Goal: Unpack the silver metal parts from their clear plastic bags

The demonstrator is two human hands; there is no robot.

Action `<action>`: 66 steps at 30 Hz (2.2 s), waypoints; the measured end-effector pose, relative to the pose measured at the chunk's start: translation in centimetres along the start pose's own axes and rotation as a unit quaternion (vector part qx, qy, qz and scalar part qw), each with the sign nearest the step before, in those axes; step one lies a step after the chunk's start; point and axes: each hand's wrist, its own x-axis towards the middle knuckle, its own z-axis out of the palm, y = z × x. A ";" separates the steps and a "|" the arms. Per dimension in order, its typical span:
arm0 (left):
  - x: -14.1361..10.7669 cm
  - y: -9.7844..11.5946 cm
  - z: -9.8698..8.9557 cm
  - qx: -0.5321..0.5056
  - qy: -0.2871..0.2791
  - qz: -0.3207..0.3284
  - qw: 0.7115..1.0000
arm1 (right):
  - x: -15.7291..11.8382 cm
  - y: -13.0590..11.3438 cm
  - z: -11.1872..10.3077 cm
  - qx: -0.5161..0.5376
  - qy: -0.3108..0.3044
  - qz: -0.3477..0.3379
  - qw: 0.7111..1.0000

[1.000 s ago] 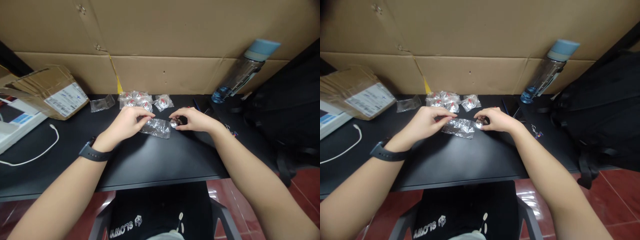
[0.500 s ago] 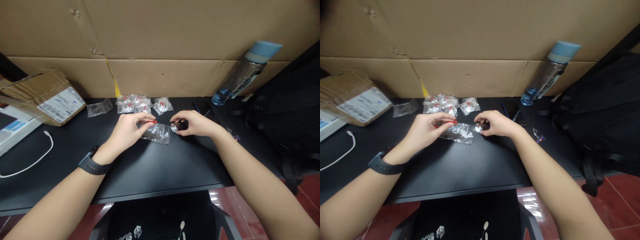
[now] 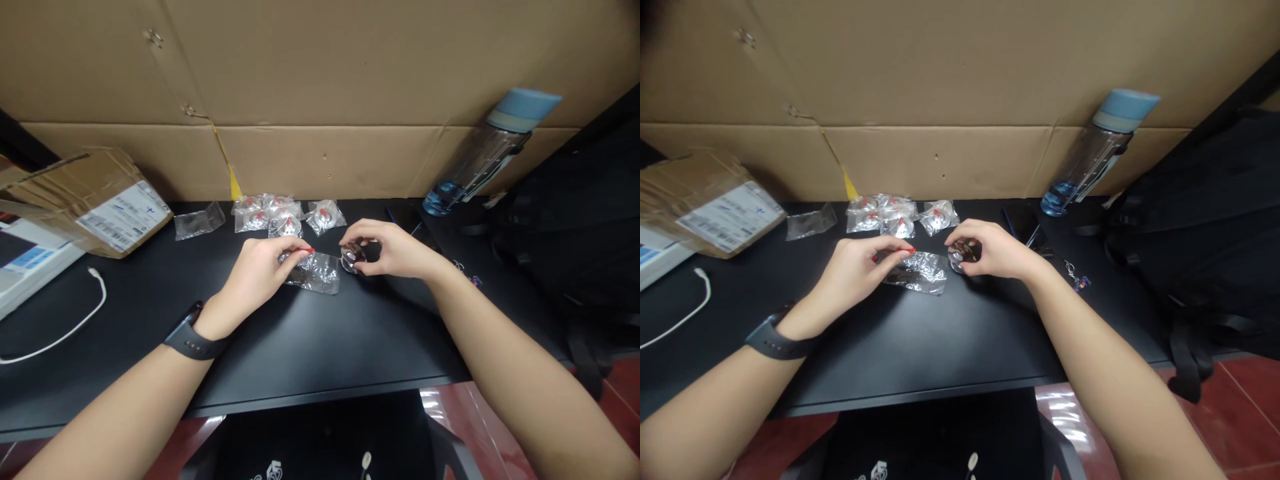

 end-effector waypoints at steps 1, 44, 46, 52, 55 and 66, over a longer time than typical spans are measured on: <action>0.0 0.1 0.1 -0.016 0.003 -0.010 1.000 | 0.1 -0.4 0.4 0.017 0.043 -0.004 0.999; -1.1 2.1 1.0 -0.057 0.051 0.038 0.996 | 0.0 -4.2 4.9 0.076 0.092 -0.007 0.993; -1.1 2.0 0.8 -0.056 0.047 0.047 0.996 | 0.0 -4.3 4.9 0.066 0.076 -0.014 0.995; -1.0 1.9 0.6 -0.059 0.028 0.089 0.994 | -0.1 -4.4 4.7 0.065 0.051 -0.028 0.996; -1.0 2.1 0.6 -0.042 0.035 0.110 0.992 | -0.2 -4.3 4.6 0.049 0.052 -0.029 0.997; -1.2 2.6 0.9 -0.067 -0.029 0.082 0.994 | -0.3 -4.5 4.8 0.067 0.112 -0.004 0.991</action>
